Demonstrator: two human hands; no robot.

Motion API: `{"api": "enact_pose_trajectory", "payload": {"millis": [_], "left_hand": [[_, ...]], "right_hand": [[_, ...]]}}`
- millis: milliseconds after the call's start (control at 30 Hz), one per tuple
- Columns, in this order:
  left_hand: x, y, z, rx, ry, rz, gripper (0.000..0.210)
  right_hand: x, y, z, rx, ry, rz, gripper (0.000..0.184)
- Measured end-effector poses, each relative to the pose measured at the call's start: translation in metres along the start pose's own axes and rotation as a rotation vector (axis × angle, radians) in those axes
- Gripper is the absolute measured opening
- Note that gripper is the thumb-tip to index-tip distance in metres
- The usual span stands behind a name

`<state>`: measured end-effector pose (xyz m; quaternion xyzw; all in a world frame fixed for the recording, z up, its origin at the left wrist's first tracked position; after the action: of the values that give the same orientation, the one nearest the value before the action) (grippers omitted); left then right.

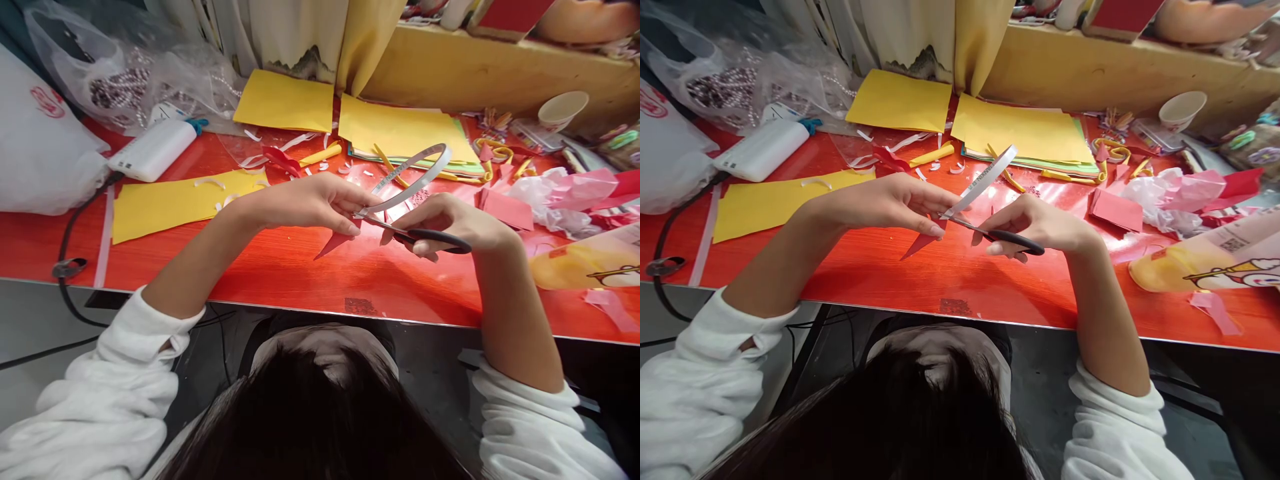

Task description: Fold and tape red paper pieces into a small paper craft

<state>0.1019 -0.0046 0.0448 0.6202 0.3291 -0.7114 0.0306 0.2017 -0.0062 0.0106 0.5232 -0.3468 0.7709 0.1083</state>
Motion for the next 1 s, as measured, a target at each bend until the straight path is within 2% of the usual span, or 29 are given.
{"api": "enact_pose_trajectory", "payload": {"millis": [267,467,667,900,1000], "left_hand": [[0.004,0.003,0.0,0.019,-0.045,-0.014,0.047],[0.003,0.006,-0.001,0.05,-0.017,-0.066,0.047],[0.005,0.007,-0.002,0.072,0.023,-0.128,0.043],[0.017,0.01,-0.002,0.106,-0.029,-0.08,0.043],[0.019,0.013,-0.002,0.132,-0.032,-0.065,0.045]], "right_hand": [[-0.001,0.003,-0.002,0.027,-0.001,0.029,0.043],[-0.006,0.006,-0.003,0.039,0.094,0.046,0.039],[-0.004,0.01,-0.004,0.074,0.056,0.029,0.036],[-0.002,0.015,-0.004,0.081,0.083,0.018,0.042],[0.007,0.017,-0.005,0.076,0.032,0.038,0.042]]}}
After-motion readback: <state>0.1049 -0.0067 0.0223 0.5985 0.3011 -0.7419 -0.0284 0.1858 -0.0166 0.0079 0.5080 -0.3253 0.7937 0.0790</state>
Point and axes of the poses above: each hand's wrist, its own z-axis away from the middle knuckle, its own y-axis out of the palm, x = y × z, the point moved 10 cm from there along -z, towards the middle knuckle, and after that the axes turned 1 degree about -z, right-handed, at the moved point
